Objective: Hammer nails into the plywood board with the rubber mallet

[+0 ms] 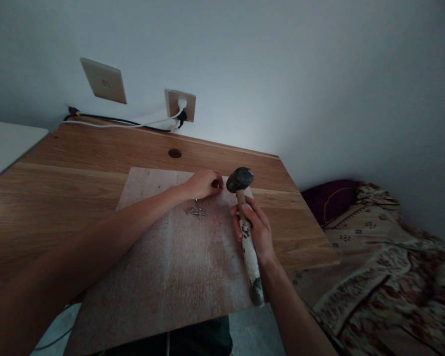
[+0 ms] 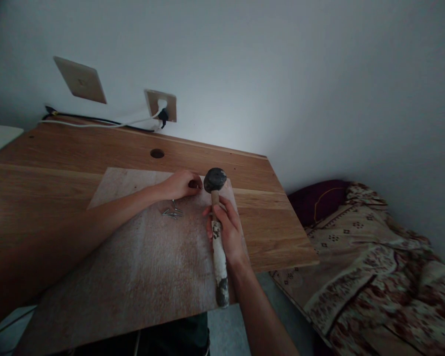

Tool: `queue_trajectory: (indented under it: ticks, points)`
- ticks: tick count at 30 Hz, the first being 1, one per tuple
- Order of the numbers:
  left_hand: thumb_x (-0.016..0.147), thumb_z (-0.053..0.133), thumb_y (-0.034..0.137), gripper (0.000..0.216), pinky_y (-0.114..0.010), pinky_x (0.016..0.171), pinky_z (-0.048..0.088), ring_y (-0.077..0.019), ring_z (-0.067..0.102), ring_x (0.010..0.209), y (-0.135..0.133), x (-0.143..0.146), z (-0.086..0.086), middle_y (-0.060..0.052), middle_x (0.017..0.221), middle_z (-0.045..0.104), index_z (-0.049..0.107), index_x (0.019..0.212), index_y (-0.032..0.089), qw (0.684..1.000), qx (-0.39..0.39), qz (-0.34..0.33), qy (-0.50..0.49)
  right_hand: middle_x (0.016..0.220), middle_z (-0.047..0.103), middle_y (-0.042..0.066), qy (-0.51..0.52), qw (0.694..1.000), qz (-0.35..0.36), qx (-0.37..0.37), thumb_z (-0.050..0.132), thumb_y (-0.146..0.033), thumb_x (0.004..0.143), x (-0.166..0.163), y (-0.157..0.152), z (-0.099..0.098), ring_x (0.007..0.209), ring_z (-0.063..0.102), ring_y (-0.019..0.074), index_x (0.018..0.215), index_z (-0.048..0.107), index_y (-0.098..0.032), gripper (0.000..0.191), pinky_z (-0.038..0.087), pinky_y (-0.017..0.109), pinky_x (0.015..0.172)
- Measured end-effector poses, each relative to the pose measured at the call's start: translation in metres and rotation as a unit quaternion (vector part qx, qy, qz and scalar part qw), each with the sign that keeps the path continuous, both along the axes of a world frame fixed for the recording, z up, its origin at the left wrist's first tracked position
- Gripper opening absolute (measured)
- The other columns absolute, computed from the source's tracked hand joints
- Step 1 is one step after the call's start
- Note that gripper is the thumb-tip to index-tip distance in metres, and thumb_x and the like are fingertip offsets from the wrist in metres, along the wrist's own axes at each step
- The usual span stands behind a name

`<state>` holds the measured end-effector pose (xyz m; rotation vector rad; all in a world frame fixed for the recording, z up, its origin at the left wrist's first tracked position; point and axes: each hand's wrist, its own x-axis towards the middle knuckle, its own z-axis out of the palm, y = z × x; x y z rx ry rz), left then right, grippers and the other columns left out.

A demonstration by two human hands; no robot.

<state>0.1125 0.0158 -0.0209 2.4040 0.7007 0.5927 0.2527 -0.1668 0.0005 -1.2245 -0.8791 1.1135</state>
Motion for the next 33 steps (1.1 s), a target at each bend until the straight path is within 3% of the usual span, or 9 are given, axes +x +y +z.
queue_trajectory:
  ticks: [5, 12, 21, 27, 33]
  points:
    - [0.081, 0.07, 0.015, 0.013, -0.027, 0.065, 0.043, -0.0163, 0.064, 0.068, 0.0003, 0.0006, -0.0004, -0.003, 0.078, 0.074, 0.081, 0.087, 0.017, 1.0, 0.007, 0.001, 0.003, 0.081, 0.072, -0.002, -0.001, 0.999, 0.0, -0.034, 0.074, -0.045, 0.085, 0.0024, 0.0015, -0.0008, 0.038, 0.048, 0.0089, 0.105, 0.068, -0.025, 0.029, 0.033, 0.024, 0.032]
    - [0.082, 0.073, 0.017, 0.014, -0.028, 0.068, 0.045, -0.0172, 0.066, 0.07, 0.0003, 0.0001, 0.0007, -0.004, 0.081, 0.076, 0.082, 0.091, 0.016, 1.0, 0.003, 0.003, 0.013, 0.083, 0.073, -0.002, 0.003, 1.0, 0.002, -0.013, 0.07, -0.044, 0.09, 0.0052, -0.0001, -0.0042, 0.039, 0.048, 0.0084, 0.111, 0.067, -0.025, 0.028, 0.033, 0.023, 0.033]
    - [0.083, 0.074, 0.02, 0.011, -0.026, 0.067, 0.044, -0.0155, 0.065, 0.069, -0.0016, -0.0005, 0.0019, -0.004, 0.081, 0.076, 0.081, 0.09, 0.016, 1.0, -0.002, 0.004, 0.007, 0.084, 0.073, -0.002, 0.024, 0.999, -0.023, 0.016, 0.069, -0.043, 0.089, 0.0042, 0.0002, 0.0003, 0.037, 0.043, 0.0066, 0.101, 0.066, -0.024, 0.022, 0.03, 0.024, 0.032]
    - [0.083, 0.073, 0.017, 0.011, -0.027, 0.066, 0.042, -0.0166, 0.065, 0.071, -0.0009, -0.0008, 0.0034, -0.005, 0.081, 0.076, 0.081, 0.09, 0.014, 1.0, 0.006, 0.002, 0.02, 0.083, 0.072, -0.001, 0.007, 1.0, 0.011, -0.025, 0.071, -0.042, 0.089, 0.0079, 0.0016, -0.0058, 0.039, 0.049, 0.0082, 0.109, 0.069, -0.024, 0.027, 0.034, 0.024, 0.033]
    - [0.084, 0.073, 0.021, 0.012, -0.026, 0.067, 0.044, -0.0166, 0.066, 0.072, -0.0016, -0.0007, 0.0017, -0.005, 0.083, 0.077, 0.081, 0.091, 0.015, 1.0, 0.006, 0.006, 0.015, 0.083, 0.071, -0.002, 0.028, 0.999, -0.007, 0.02, 0.069, -0.042, 0.089, 0.005, 0.001, -0.0003, 0.037, 0.045, 0.0061, 0.105, 0.067, -0.024, 0.024, 0.031, 0.023, 0.031]
